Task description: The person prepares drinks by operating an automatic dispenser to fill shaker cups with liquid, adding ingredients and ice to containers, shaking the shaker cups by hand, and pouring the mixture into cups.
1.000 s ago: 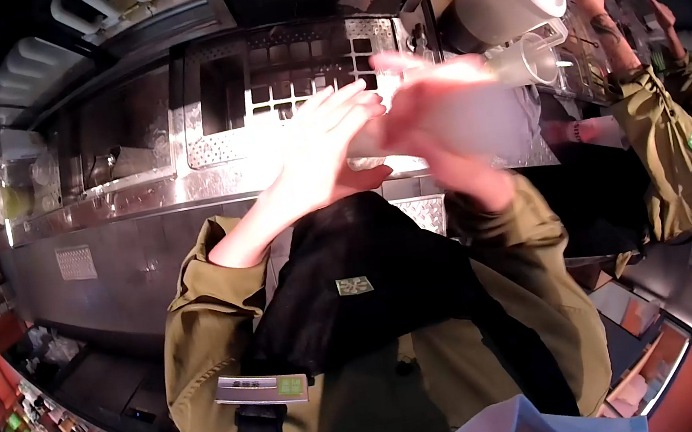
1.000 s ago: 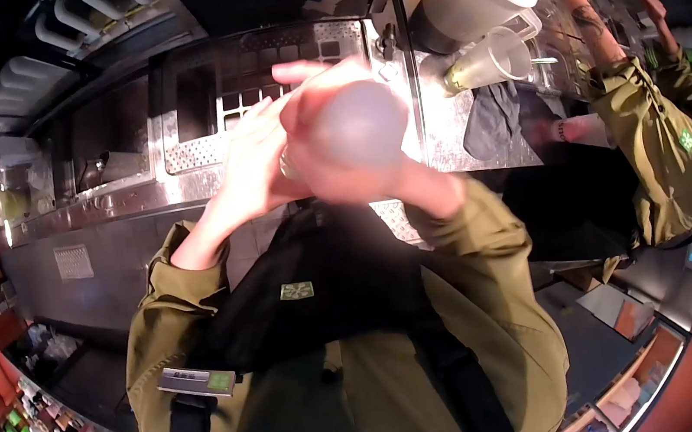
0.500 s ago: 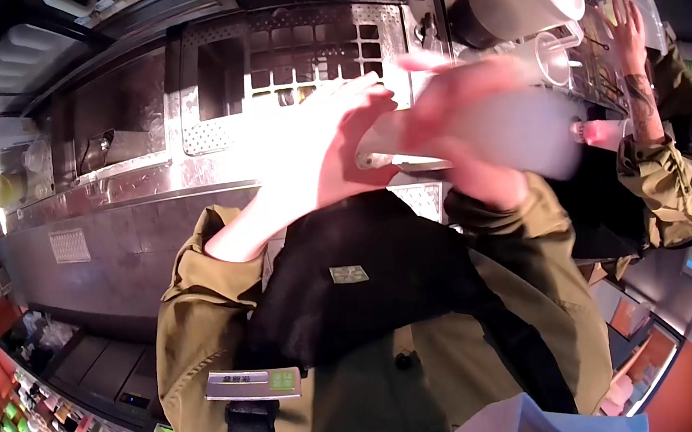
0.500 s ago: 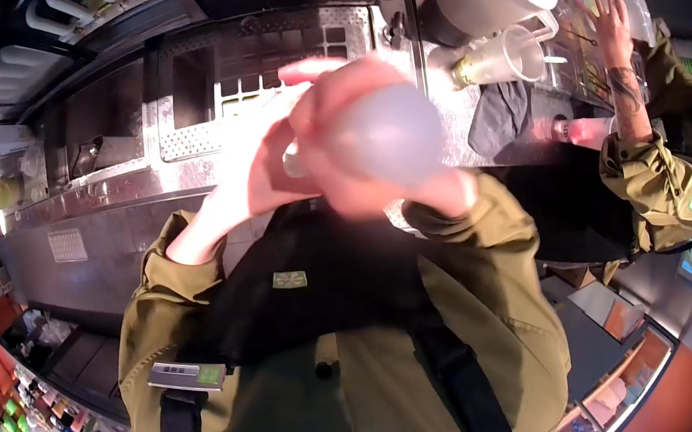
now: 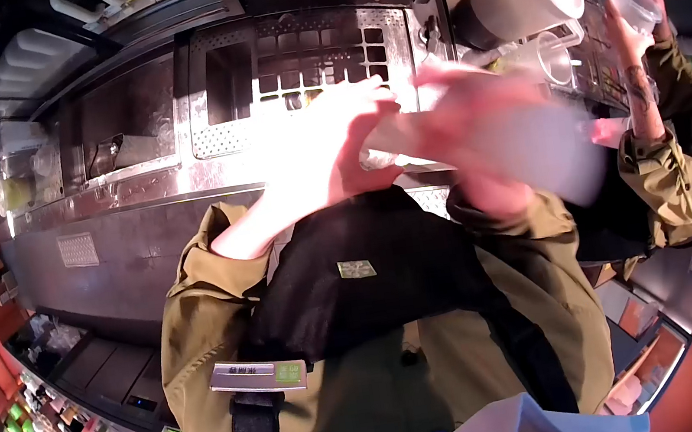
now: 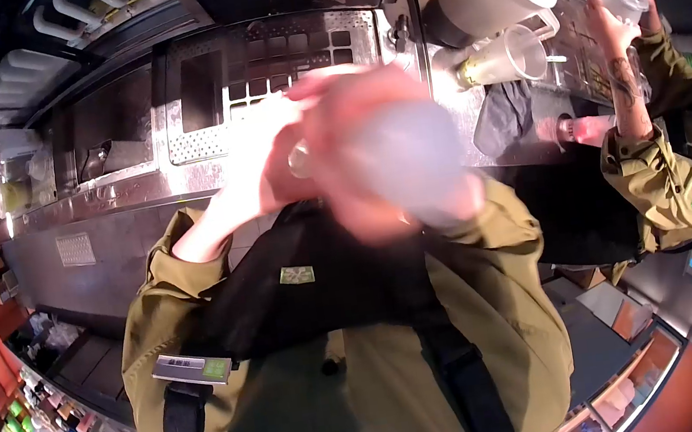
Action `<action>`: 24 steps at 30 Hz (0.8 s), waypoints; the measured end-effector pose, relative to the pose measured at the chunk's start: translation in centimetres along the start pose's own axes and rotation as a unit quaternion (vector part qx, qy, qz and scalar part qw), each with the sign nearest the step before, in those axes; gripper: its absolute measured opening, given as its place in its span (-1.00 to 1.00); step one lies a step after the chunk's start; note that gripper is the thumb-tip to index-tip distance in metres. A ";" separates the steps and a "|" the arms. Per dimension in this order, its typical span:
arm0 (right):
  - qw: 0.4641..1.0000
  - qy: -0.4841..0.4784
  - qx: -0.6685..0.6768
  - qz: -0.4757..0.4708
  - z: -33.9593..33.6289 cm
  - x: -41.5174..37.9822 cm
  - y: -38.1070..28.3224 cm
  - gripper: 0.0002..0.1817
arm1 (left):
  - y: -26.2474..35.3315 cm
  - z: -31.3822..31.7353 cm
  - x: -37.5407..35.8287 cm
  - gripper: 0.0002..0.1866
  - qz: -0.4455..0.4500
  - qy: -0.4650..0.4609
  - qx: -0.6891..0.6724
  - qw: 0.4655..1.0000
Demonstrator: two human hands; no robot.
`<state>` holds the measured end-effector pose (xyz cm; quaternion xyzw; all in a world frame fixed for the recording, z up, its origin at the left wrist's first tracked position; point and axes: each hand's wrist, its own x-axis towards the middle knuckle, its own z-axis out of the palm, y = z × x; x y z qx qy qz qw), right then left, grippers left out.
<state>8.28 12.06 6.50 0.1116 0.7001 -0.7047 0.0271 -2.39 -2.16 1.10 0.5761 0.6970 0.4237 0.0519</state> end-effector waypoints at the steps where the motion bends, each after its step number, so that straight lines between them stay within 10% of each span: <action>1: 0.991 -0.009 -0.005 0.135 -0.3 0.0 -3.7 -0.60 | 0.0 0.2 -0.3 -0.43 0.005 0.000 0.002 1.000; 2: 0.963 -0.014 -0.007 0.268 -0.3 -0.2 -6.9 -0.62 | -0.1 0.4 -0.6 -0.43 0.010 0.000 0.004 1.000; 4: 0.980 -0.022 0.019 0.198 -0.5 0.3 -5.7 -0.62 | 0.2 -0.3 0.0 -0.42 -0.007 -0.026 -0.006 1.000; 7: 0.976 -0.027 0.076 -0.201 0.4 0.5 2.3 -0.59 | 0.6 -1.2 0.6 -0.40 -0.025 -0.044 -0.012 0.999; 11: 0.946 -0.028 -0.017 -0.323 1.3 1.6 2.3 -0.64 | -0.5 -0.6 0.1 -0.40 -0.027 -0.022 -0.013 0.999; 16: 0.962 -0.002 0.020 -0.272 1.0 -1.2 -2.4 -0.72 | -0.7 1.4 -0.6 -0.40 -0.025 -0.024 0.002 0.999; 17: 0.956 -0.040 -0.189 -0.223 0.4 -1.6 -5.1 -0.75 | -1.0 1.8 -0.9 -0.41 -0.024 -0.008 0.004 1.000; 24: 0.854 0.079 0.189 -0.478 1.0 0.2 3.0 -0.58 | 0.9 -0.5 0.5 -0.40 0.043 -0.021 0.023 0.999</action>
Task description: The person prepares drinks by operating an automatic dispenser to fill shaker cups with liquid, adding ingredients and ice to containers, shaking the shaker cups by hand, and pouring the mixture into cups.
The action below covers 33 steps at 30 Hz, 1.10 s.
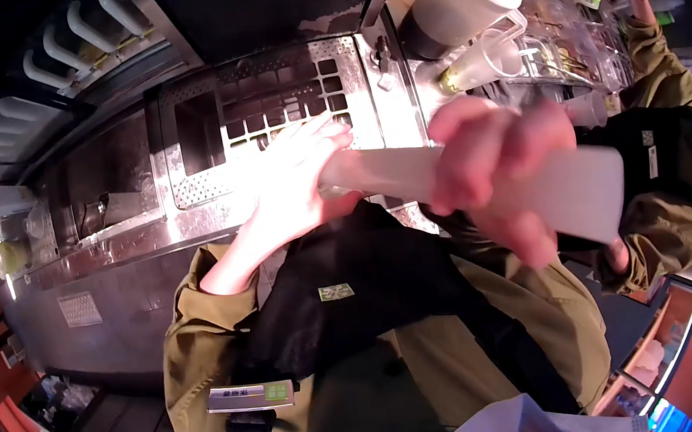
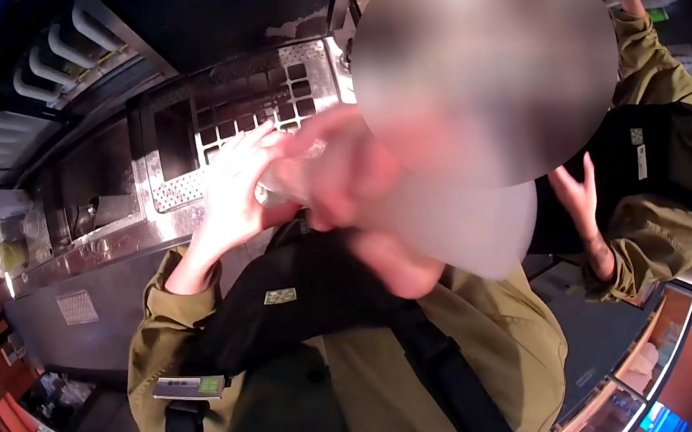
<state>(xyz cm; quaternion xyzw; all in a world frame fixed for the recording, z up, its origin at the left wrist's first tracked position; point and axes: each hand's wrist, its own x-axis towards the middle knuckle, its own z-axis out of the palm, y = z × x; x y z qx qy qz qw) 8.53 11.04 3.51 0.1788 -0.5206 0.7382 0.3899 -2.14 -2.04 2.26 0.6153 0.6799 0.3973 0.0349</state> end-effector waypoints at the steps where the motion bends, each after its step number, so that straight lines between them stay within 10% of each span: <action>1: 1.000 0.016 0.020 0.008 0.0 -0.6 0.5 -0.56 | 0.1 -0.2 0.0 -0.41 -0.004 0.004 0.006 1.000; 4: 0.948 -0.095 -0.270 0.140 1.1 0.2 0.6 -0.78 | 0.2 0.0 0.2 -0.43 0.001 0.016 -0.003 1.000; 5: 0.916 -0.167 -0.366 -0.004 1.1 2.3 -1.0 -0.79 | 0.0 0.0 0.2 -0.43 0.004 0.022 -0.008 1.000; 8: 0.997 0.020 -0.067 0.012 1.9 1.4 -0.5 -0.78 | -0.5 0.5 -0.3 -0.44 -0.017 0.030 -0.008 0.999; 10: 0.963 -0.069 -0.207 0.159 0.3 -1.7 3.5 -0.77 | -1.4 1.0 -0.8 -0.43 -0.012 0.034 0.005 0.999; 12: 0.941 -0.135 -0.307 0.037 -0.2 0.2 1.8 -0.80 | -1.8 1.4 -1.2 -0.40 0.003 0.035 -0.005 0.999; 15: 0.967 0.020 -0.019 0.254 -1.2 1.3 -6.6 -0.71 | -1.2 0.7 -0.8 -0.35 -0.018 -0.012 0.006 1.000; 19: 0.983 -0.128 0.118 -0.060 -3.6 7.5 -14.8 -0.61 | -1.9 0.9 -1.1 -0.11 -0.002 0.045 -0.018 0.999; 25: 0.981 -0.052 -0.179 -0.045 -7.8 4.5 -11.2 -0.63 | -3.7 1.5 -6.0 0.15 0.055 0.189 -0.059 0.979; 33: 0.807 -0.051 -0.572 -0.133 -17.1 -0.4 4.8 -0.57 | -6.3 9.4 -5.8 0.07 -0.014 0.302 -0.195 0.933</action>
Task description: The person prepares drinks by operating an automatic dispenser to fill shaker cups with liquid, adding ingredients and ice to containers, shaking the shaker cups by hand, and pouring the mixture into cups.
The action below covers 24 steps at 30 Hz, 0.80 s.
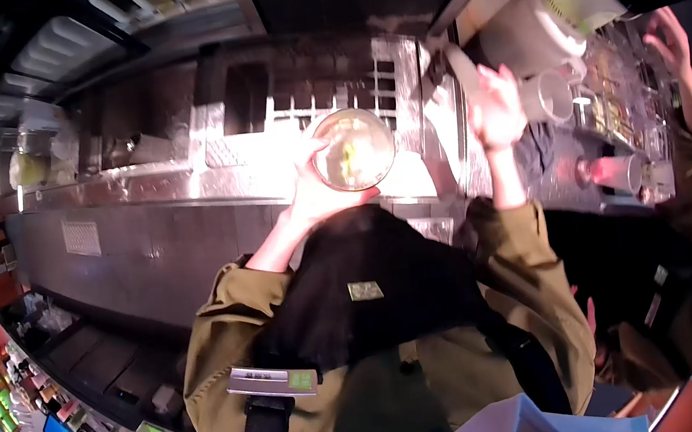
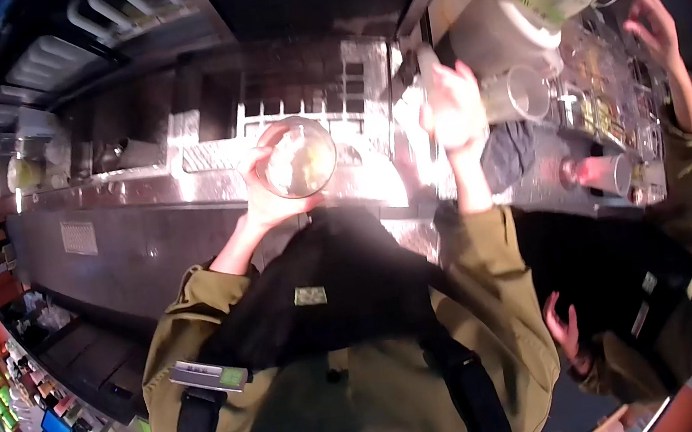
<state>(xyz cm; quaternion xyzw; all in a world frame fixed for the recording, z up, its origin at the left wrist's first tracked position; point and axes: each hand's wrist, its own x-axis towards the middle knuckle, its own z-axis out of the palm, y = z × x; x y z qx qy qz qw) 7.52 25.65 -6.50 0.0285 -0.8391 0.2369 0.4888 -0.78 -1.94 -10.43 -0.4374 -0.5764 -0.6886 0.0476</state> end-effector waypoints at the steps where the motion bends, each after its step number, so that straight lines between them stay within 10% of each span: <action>1: 0.994 -0.002 -0.055 -0.091 -0.1 -1.4 0.9 -0.47 | -0.2 -0.4 0.3 0.05 -0.036 0.025 0.038 0.998; 6: 0.922 -0.307 -0.186 0.142 -2.6 -11.0 0.1 -0.20 | 0.2 -1.5 7.8 0.04 -0.212 0.074 -0.071 0.972; 9: 0.904 -0.349 -0.111 0.218 -2.2 -12.8 3.5 -0.37 | -4.0 -2.6 13.4 0.08 -0.178 -0.001 0.039 0.983; 13: 0.906 -0.378 -0.158 0.109 -3.7 -11.5 5.0 -0.44 | -5.2 -1.4 19.3 0.12 -0.167 -0.077 -0.090 0.979; 24: 0.977 0.087 -0.026 -0.195 0.7 17.4 -14.2 -0.67 | -0.3 -0.1 23.6 0.04 -0.125 -0.057 -0.097 0.986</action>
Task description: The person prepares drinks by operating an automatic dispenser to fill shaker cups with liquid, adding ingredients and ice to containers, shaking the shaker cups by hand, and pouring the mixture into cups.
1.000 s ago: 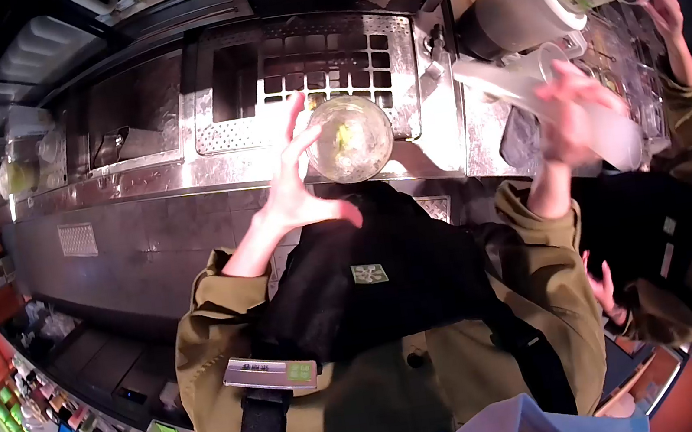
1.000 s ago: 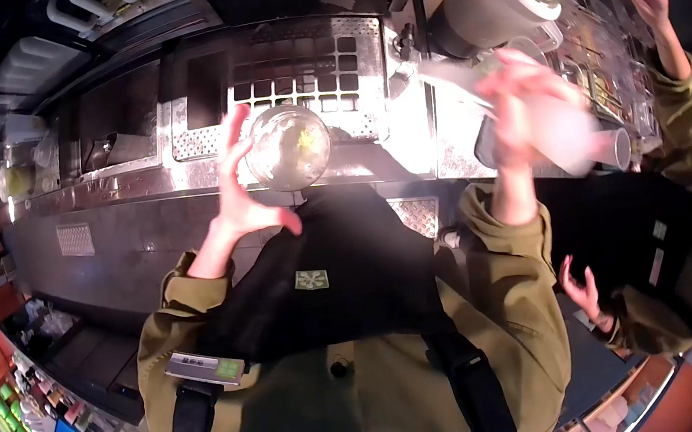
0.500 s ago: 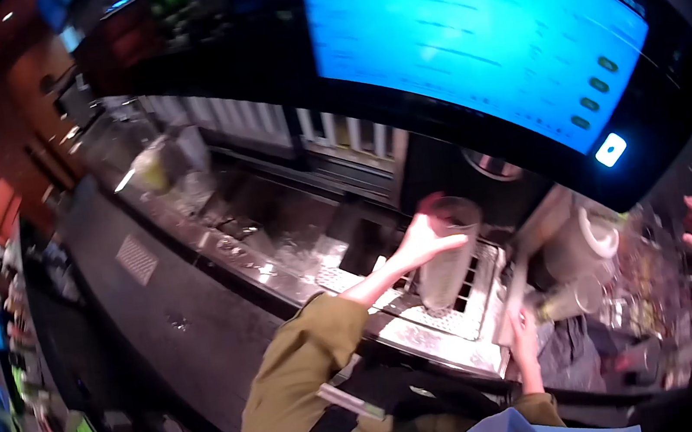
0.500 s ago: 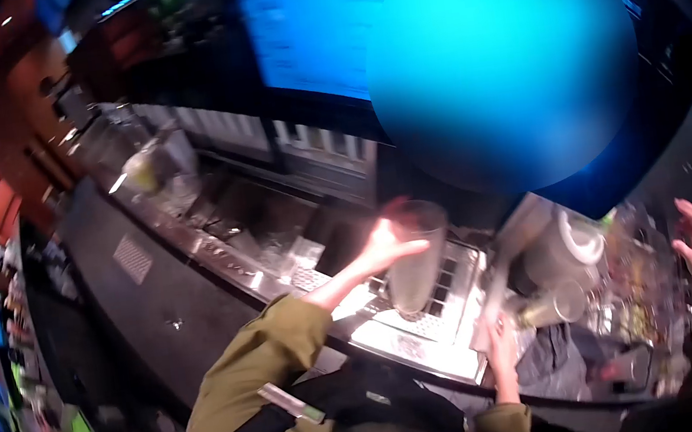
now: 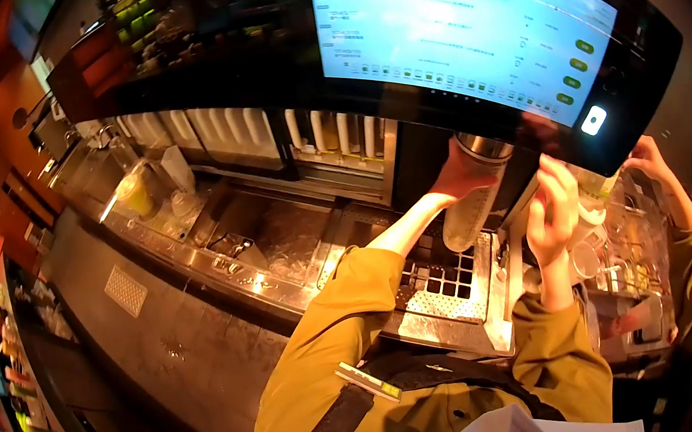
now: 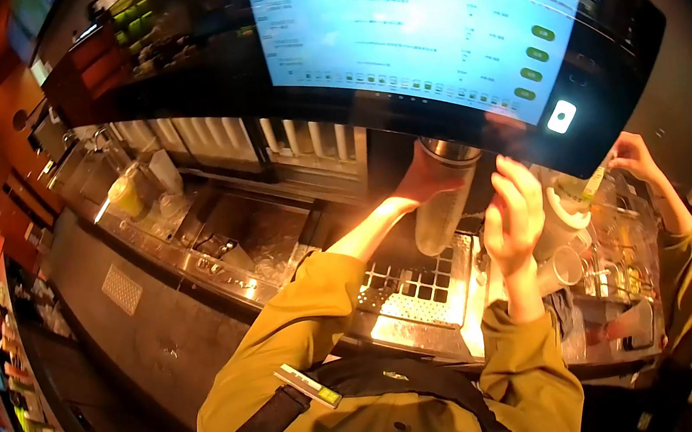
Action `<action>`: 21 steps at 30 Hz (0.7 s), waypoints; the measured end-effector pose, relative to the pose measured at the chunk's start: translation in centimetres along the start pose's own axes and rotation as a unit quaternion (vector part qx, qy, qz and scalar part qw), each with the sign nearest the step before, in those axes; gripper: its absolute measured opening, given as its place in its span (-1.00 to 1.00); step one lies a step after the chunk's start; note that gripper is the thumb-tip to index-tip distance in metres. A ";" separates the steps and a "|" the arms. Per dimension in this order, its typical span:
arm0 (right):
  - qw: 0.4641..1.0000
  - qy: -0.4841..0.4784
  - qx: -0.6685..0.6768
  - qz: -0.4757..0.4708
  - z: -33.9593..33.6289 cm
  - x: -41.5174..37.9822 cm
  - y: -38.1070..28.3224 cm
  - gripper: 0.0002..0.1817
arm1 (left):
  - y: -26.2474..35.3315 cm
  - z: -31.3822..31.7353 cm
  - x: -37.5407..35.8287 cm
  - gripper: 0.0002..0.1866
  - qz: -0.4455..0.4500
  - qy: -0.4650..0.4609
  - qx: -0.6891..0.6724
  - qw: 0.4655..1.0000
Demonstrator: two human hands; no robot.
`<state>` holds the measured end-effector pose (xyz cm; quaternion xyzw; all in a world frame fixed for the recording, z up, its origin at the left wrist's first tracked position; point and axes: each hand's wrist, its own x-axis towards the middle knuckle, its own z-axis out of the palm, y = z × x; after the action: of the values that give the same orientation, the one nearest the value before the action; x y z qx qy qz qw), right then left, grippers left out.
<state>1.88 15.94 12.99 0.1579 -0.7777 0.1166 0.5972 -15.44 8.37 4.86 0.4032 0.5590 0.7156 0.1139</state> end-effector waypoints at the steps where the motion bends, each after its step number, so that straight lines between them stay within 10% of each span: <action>1: 0.999 0.026 -0.020 -0.012 0.3 1.4 -0.3 -0.69 | 0.2 0.0 0.1 0.04 0.000 0.002 0.007 1.000; 21: 0.994 0.064 -0.090 0.013 5.8 5.8 -3.4 -0.83 | -1.1 1.4 0.9 0.12 0.005 0.114 0.121 0.986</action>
<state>-3.37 10.02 17.04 0.0856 -0.7474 0.0641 0.6557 -15.34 10.24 4.35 0.3328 0.6485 0.6846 -0.0038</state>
